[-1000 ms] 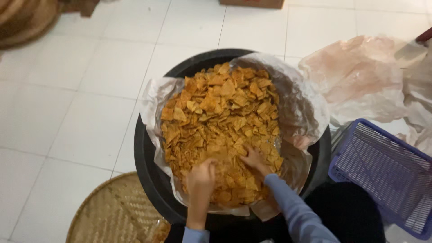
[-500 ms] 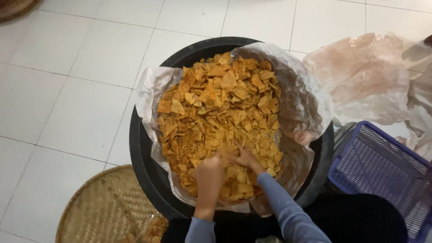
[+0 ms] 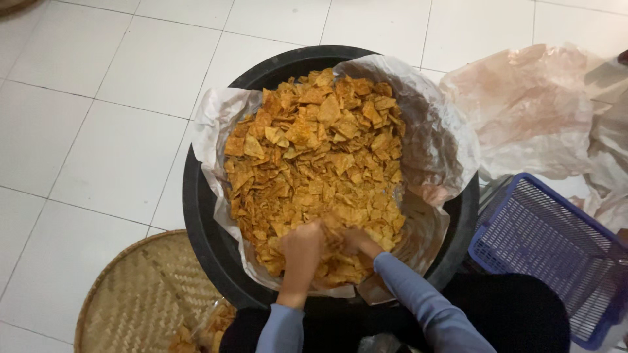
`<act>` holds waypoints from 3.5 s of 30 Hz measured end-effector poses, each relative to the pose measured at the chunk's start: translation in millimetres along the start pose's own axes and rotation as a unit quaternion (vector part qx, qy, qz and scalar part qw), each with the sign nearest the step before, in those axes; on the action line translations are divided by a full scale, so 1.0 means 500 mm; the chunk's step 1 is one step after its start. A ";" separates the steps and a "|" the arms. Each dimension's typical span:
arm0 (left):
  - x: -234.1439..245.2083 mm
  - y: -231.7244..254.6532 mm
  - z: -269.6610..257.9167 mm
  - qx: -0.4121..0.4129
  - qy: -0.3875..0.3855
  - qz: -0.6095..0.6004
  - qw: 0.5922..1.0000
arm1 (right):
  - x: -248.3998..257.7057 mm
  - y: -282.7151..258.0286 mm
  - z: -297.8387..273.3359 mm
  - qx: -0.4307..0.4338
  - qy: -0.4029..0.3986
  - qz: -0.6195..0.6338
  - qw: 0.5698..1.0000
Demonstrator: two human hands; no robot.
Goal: The person scoops fried snacks from a large bowl into a plastic bag, weighs the bag on a digital scale, and places it on a woven tray. The person repeats this process multiple times.
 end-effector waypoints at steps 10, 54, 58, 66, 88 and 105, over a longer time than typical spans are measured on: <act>-0.018 -0.022 0.003 0.111 -0.064 -0.127 0.983 | 0.089 -0.001 -0.144 0.189 -0.049 0.354 0.915; 0.085 0.001 -0.007 0.124 -0.071 -0.367 0.919 | 0.217 -0.224 -0.463 0.246 0.421 0.111 0.866; 0.084 -0.008 -0.015 0.125 -0.067 -0.389 0.910 | 0.223 -0.150 -0.389 0.268 0.486 0.246 0.795; 0.041 -0.057 -0.031 0.173 -0.125 -0.163 0.963 | 0.093 -0.062 -0.066 0.042 0.127 0.239 0.962; 0.043 -0.044 -0.047 0.239 -0.306 -0.186 0.903 | -0.019 -0.067 -0.050 0.055 0.154 -0.038 0.986; -0.035 -0.035 -0.045 0.192 -0.203 -0.222 0.934 | 0.204 -0.286 -0.405 0.317 0.307 0.243 0.864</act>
Point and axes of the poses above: each hand's wrist, its own z-axis towards the middle knuckle, its own x-axis out of the back of the hand, y = z × x, the point moved 1 cm from there along z, towards the middle knuckle, and after that the axes turned 14 degrees about -y, right-handed, at the moved point
